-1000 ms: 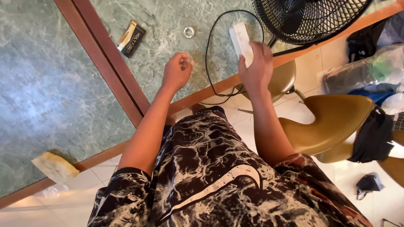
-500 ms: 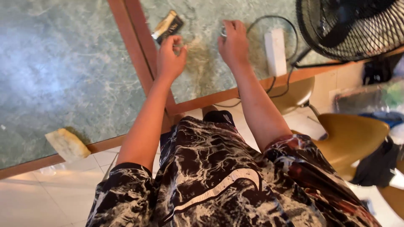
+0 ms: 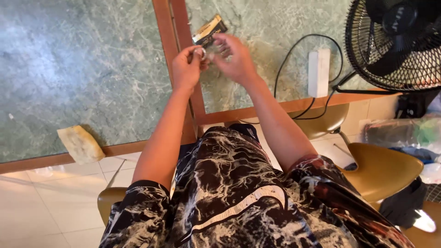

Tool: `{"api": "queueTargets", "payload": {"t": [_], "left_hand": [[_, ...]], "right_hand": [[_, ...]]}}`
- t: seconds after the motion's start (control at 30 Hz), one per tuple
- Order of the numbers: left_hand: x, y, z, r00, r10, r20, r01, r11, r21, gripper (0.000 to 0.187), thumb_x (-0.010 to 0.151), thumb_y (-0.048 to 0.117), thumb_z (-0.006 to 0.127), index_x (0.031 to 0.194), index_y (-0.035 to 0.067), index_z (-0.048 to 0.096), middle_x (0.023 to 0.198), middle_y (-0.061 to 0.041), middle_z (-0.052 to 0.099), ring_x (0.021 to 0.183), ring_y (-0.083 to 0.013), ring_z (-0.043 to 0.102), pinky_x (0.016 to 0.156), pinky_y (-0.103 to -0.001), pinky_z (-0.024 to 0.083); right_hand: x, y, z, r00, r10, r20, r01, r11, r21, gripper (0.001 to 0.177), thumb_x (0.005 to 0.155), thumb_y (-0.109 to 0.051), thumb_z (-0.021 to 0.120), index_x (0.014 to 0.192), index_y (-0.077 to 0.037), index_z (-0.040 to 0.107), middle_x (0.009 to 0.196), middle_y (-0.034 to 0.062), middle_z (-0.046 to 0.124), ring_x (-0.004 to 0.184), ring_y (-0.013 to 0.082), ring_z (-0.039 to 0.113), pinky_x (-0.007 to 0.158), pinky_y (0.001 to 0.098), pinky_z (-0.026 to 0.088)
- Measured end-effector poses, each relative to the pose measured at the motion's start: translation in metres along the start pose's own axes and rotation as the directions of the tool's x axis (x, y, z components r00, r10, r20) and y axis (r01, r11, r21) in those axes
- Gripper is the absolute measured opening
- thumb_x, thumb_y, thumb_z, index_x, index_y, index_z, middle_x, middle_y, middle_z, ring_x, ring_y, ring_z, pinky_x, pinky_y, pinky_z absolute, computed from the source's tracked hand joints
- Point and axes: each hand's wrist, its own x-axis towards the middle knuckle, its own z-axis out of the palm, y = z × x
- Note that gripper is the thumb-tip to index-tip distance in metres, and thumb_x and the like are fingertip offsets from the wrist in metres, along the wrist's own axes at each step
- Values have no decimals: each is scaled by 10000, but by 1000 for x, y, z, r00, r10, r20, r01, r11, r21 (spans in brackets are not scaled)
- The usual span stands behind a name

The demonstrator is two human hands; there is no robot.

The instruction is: Wiping a table surface with a cloth.

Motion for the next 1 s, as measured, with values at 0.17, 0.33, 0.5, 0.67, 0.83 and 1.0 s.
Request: {"api": "queueTargets", "payload": {"t": [0.17,0.33,0.5,0.67,0.83,1.0], "left_hand": [[6,6,-16,997,-11,-77,13,1000,24,213,1031,223,647,1094,22,683,922,-43,731,784,-132,723,653,-276,619],[14,1,-19,991,-41,-128,46,998,33,215,1019,225,647,1099,25,651,949,-38,749,811,-130,749,660,-281,636],[7,-2,-16,992,-7,-125,18,996,83,210,1002,183,631,1141,26,651,972,-58,746,815,-138,730,674,-295,634],[-4,0,-11,995,-44,-87,46,999,28,225,1034,180,602,1183,21,663,1014,-63,743,862,-147,729,738,-309,634],[-13,17,4,997,-77,-12,77,996,-45,233,1026,191,600,1189,35,656,1019,-55,734,885,-147,728,754,-327,637],[-34,19,-5,983,-59,173,66,997,-33,251,1047,252,599,1142,51,714,970,-4,737,848,-106,687,735,-274,588]], "right_hand": [[17,22,2,996,68,-49,-75,984,-160,406,947,-52,766,1329,-93,635,1220,69,694,1013,181,695,826,305,590],[42,-4,0,920,-386,71,335,675,-658,564,802,34,725,1345,-90,633,1386,91,610,1260,312,577,1045,425,511],[43,13,1,977,-201,79,191,639,-745,408,767,-128,811,1148,-85,673,1123,123,657,1120,363,590,927,525,471],[22,53,-7,965,260,45,-254,962,-101,204,958,-105,782,1139,-39,715,1017,96,725,933,215,672,839,376,563],[1,8,0,917,342,207,-400,781,480,277,940,-95,736,1198,-16,674,1019,19,748,889,75,694,807,249,594],[-38,6,27,929,363,72,-356,828,434,225,983,-111,740,1171,14,727,1001,15,743,864,78,668,786,263,580]]}}
